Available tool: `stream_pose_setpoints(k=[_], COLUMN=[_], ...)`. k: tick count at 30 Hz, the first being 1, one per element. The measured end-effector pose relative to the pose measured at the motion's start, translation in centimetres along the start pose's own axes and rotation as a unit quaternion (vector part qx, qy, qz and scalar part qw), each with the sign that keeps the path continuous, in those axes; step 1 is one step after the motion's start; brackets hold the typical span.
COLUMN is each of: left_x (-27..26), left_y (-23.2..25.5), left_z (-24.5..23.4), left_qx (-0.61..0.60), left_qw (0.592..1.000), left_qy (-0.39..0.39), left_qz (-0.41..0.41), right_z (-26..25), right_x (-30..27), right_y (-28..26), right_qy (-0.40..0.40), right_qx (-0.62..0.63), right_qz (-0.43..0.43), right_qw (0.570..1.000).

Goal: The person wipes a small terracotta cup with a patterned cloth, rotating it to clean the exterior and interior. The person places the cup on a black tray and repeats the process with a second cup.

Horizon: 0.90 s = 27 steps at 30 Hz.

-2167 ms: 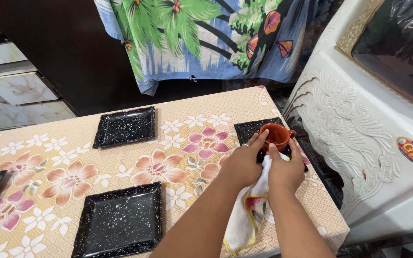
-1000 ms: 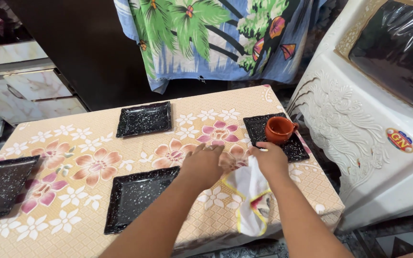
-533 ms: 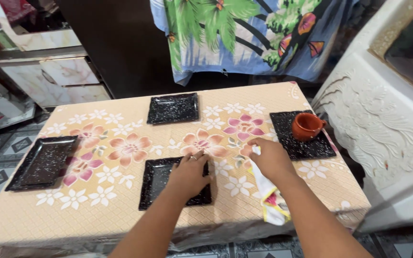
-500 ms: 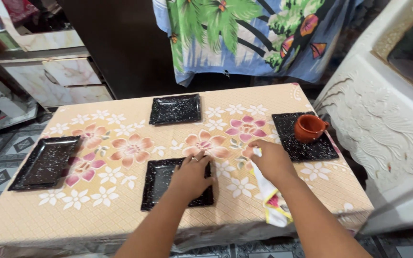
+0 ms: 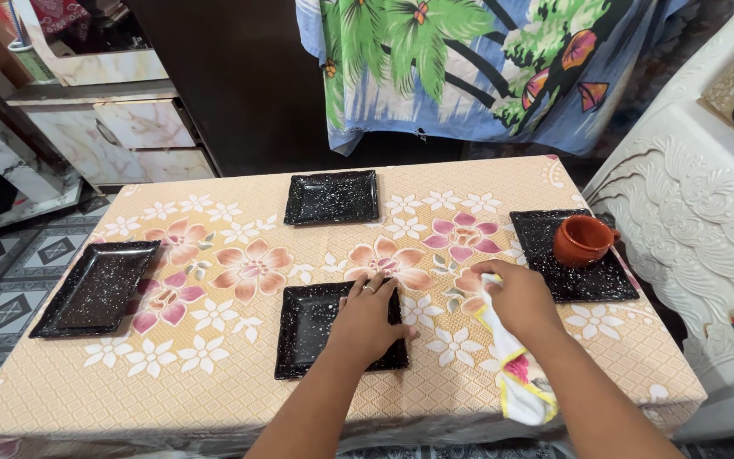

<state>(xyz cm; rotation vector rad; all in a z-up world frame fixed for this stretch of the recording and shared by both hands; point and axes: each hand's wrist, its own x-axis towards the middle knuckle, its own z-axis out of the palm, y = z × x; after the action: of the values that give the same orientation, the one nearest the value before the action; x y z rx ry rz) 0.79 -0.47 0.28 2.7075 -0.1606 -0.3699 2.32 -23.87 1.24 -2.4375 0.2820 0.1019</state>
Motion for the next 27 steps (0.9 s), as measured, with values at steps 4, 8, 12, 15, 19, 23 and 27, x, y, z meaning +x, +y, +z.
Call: stream_pose_setpoints(k=[4,8,12,15,19,23,27], left_x=[0.1,0.8,1.9,2.3,2.1,3.3,4.6], left_y=[1.4,2.5,3.6,3.5,2.1,-0.6,-1.7], left_z=[-0.9,-1.3,-2.1,-3.0,-3.4,-2.2,-0.7], left_qx=[0.044,0.07,0.104,0.131,0.101,0.096,0.105], left_qw=[0.999,0.998,0.994,0.991,0.994,0.993,0.988], left_qy=[-0.025,-0.006,-0.009,-0.009,0.005,0.06,0.115], left_qz=[-0.017,-0.008,-0.023,-0.033,-0.048,-0.025,-0.008], right_z=[-0.6,-1.2,-1.1,-0.3,-0.1,-0.5,-0.4], right_x=[-0.5,-0.7,-0.6,-0.1,-0.3,-0.3,0.1], right_y=[-0.3,-0.9,-0.7,-0.4,-0.6,-0.8,-0.2], right_qy=[0.029,0.015,0.019,0.066,0.105,0.109,0.109], right_qx=[0.022,0.027,0.025,0.053,0.017,0.035,0.047], right_qz=[-0.015,0.032,0.027,-0.061,-0.091,-0.094,-0.106], right_qw=[0.999,0.999,0.999,0.995,0.99,0.989,0.987])
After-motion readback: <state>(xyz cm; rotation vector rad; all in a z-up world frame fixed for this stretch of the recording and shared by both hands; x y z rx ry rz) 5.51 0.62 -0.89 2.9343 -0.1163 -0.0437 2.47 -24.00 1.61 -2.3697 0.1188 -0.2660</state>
